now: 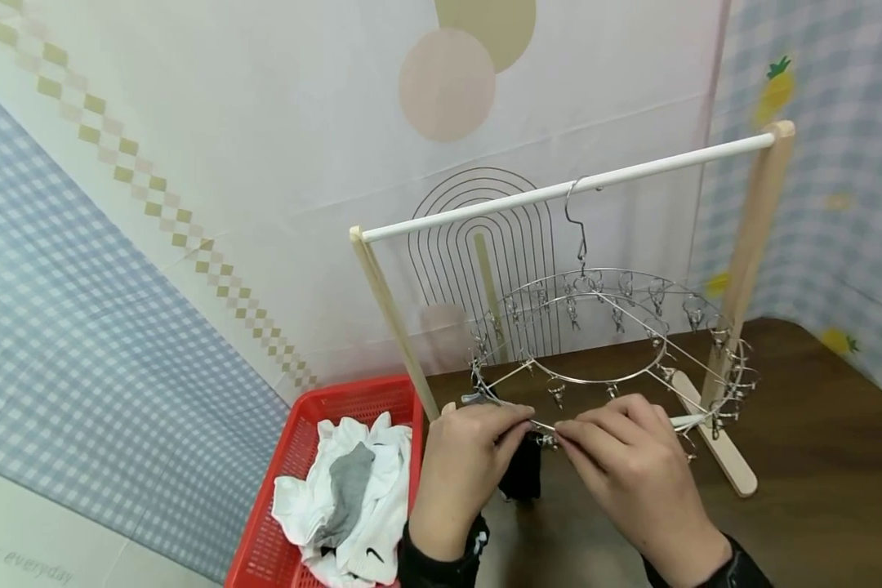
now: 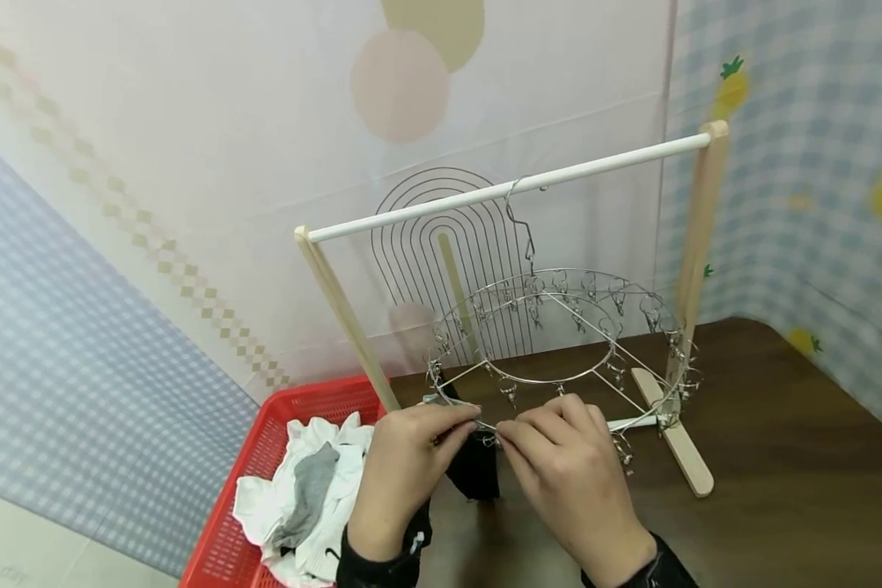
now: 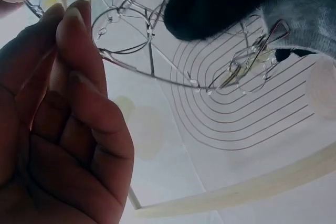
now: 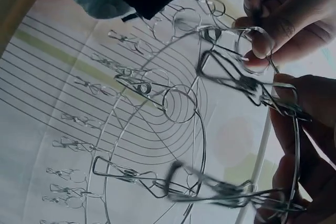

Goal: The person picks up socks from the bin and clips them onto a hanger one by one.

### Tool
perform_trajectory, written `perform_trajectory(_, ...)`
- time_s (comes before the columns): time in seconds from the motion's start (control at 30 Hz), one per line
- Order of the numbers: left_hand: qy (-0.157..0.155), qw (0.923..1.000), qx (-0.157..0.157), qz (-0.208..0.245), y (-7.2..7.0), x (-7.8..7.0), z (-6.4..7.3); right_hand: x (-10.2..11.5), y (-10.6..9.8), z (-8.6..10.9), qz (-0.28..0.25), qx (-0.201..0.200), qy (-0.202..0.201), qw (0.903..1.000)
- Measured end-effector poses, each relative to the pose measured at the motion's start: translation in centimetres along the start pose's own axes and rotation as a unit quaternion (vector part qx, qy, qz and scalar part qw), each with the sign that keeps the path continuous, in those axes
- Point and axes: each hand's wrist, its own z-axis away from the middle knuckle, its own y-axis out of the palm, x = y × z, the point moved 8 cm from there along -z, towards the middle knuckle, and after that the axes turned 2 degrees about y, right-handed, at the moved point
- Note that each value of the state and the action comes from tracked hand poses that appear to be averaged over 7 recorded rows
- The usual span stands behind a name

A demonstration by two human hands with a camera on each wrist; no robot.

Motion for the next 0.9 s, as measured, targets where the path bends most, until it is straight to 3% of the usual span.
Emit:
perform_trajectory(0.2, 0.004, 0.9999, -0.009, -0.007, 0.0, 0.4, 0.0, 2.0, -0.5, 1.1, -0.056, -0.053, -0.036, 0.9964)
perform_trajectory(0.27, 0.004, 0.9999, -0.008, -0.008, 0.2, 0.4, -0.1, 2.5, 0.0, 2.3, -0.052, -0.030, -0.017, 0.9981)
perform_trajectory(0.33, 0.001, 0.9999, -0.007, -0.009, 0.4, 0.4, -0.1, 2.4, 1.0, 3.6, -0.021, 0.028, 0.022, 0.9991)
perform_trajectory(0.4, -0.004, 0.9999, -0.004, -0.010, 0.6, 0.4, 0.0, 1.7, 2.0, 4.8, 0.028, 0.088, 0.067, 0.9935)
perform_trajectory(0.5, -0.004, 0.9999, 0.000, -0.016, 0.6, 0.2, -0.1, 0.2, 3.1, 5.8, 0.046, 0.134, 0.127, 0.9817)
perform_trajectory(0.67, -0.004, 0.9998, -0.001, -0.020, 0.5, -0.1, -0.1, -1.5, 4.2, 6.0, 0.016, 0.151, 0.193, 0.9694)
perform_trajectory(0.9, -0.002, 0.9998, -0.004, -0.018, 0.4, -0.4, -0.3, -2.0, 4.3, 5.5, 0.002, 0.123, 0.188, 0.9744)
